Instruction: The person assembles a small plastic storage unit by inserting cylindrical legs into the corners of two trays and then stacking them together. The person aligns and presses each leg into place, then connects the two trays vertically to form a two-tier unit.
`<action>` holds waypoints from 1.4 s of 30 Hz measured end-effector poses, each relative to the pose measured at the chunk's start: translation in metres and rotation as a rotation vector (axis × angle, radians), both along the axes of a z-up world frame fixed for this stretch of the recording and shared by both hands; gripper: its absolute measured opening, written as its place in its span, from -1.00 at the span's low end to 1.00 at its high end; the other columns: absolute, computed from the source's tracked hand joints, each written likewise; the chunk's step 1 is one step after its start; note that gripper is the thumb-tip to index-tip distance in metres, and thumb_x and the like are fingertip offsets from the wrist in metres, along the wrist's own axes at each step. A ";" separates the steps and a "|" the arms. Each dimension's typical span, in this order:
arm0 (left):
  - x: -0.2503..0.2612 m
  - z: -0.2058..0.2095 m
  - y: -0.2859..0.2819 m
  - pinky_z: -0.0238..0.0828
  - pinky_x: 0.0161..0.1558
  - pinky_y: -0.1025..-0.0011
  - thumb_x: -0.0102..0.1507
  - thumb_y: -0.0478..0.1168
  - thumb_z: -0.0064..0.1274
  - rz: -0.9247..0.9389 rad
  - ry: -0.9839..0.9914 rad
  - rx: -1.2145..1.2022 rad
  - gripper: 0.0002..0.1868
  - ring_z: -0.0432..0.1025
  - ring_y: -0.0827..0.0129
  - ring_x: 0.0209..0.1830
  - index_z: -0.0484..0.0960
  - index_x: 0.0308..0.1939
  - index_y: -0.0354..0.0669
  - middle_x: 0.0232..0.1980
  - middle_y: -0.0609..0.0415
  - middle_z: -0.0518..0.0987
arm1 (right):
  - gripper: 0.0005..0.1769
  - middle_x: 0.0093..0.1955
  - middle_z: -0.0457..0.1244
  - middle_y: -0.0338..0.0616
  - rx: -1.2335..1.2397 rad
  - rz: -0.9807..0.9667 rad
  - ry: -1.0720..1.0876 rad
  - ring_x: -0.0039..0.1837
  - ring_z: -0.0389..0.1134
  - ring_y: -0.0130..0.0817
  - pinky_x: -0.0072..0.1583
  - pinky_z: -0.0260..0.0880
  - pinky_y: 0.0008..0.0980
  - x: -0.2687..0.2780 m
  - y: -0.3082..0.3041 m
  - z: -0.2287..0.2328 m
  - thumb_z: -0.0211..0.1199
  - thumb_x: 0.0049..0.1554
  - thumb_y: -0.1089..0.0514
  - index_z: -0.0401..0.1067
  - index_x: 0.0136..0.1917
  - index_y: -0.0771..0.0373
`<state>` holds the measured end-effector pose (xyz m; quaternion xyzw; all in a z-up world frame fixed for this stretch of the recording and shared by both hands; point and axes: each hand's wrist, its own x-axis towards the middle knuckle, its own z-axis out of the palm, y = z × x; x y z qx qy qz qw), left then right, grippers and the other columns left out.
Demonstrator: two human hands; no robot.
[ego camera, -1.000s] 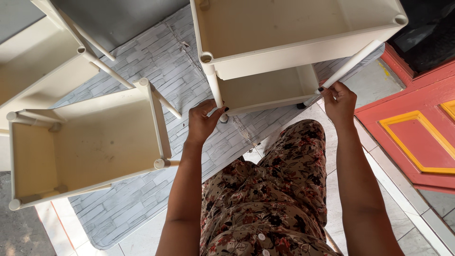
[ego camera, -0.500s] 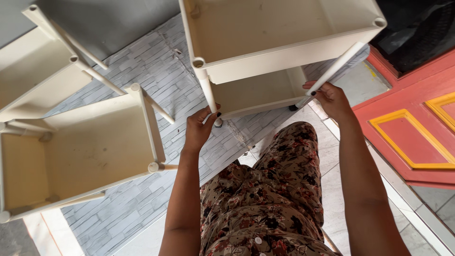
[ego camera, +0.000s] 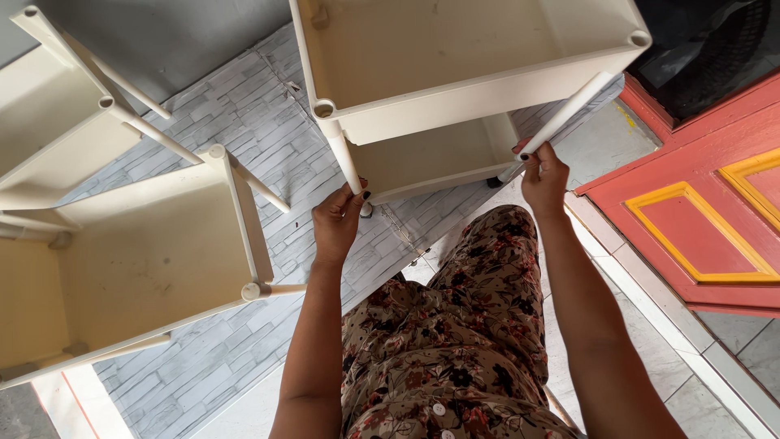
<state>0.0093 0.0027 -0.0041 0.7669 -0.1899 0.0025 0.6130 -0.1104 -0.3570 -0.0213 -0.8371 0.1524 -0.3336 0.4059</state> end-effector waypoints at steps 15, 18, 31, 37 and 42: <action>0.018 -0.011 -0.036 0.49 0.22 0.29 0.32 -0.27 0.12 0.000 0.097 -0.116 -0.25 0.28 0.03 0.45 0.11 0.52 -0.34 0.49 -0.23 0.32 | -0.74 0.11 0.43 -0.08 0.011 -0.138 -0.071 0.14 0.48 -0.33 0.11 0.53 -0.37 -0.003 0.025 -0.012 0.09 0.33 0.38 0.44 0.24 0.21; 0.016 -0.014 -0.041 0.47 0.29 0.26 0.31 -0.27 0.08 -0.042 0.196 -0.210 -0.26 0.26 0.03 0.47 0.10 0.52 -0.32 0.53 -0.24 0.22 | -0.76 0.09 0.44 -0.07 -0.001 -0.165 -0.100 0.13 0.49 -0.32 0.11 0.52 -0.34 0.000 0.041 -0.017 0.14 0.31 0.37 0.46 0.22 0.23; 0.001 -0.028 -0.033 0.46 0.31 0.26 0.41 -0.21 -0.03 -0.062 0.211 -0.069 -0.46 0.38 0.11 0.43 0.33 0.48 -0.20 0.44 -0.21 0.42 | -0.80 0.08 0.42 -0.07 0.195 0.086 -0.002 0.12 0.48 -0.33 0.12 0.60 -0.35 0.013 0.104 -0.023 0.28 0.21 0.22 0.51 0.13 0.24; -0.025 -0.030 -0.054 0.45 0.28 0.26 0.35 -0.13 -0.02 -0.103 0.384 0.025 -0.33 0.40 0.10 0.37 0.18 0.53 -0.10 0.50 -0.12 0.31 | -0.78 0.18 0.38 -0.08 0.305 0.137 -0.112 0.17 0.45 -0.35 0.14 0.61 -0.38 0.017 0.058 -0.027 -0.03 0.44 0.19 0.43 0.22 0.18; -0.030 -0.056 -0.084 0.28 0.41 0.26 0.40 -0.24 -0.06 -0.192 0.410 -0.163 -0.27 0.21 0.07 0.53 -0.03 0.58 -0.30 0.57 -0.25 0.20 | -0.57 0.49 0.12 -0.06 0.307 0.031 -0.060 0.40 0.26 -0.33 0.25 0.53 -0.31 0.057 -0.021 -0.015 -0.05 0.40 0.26 0.12 0.52 0.14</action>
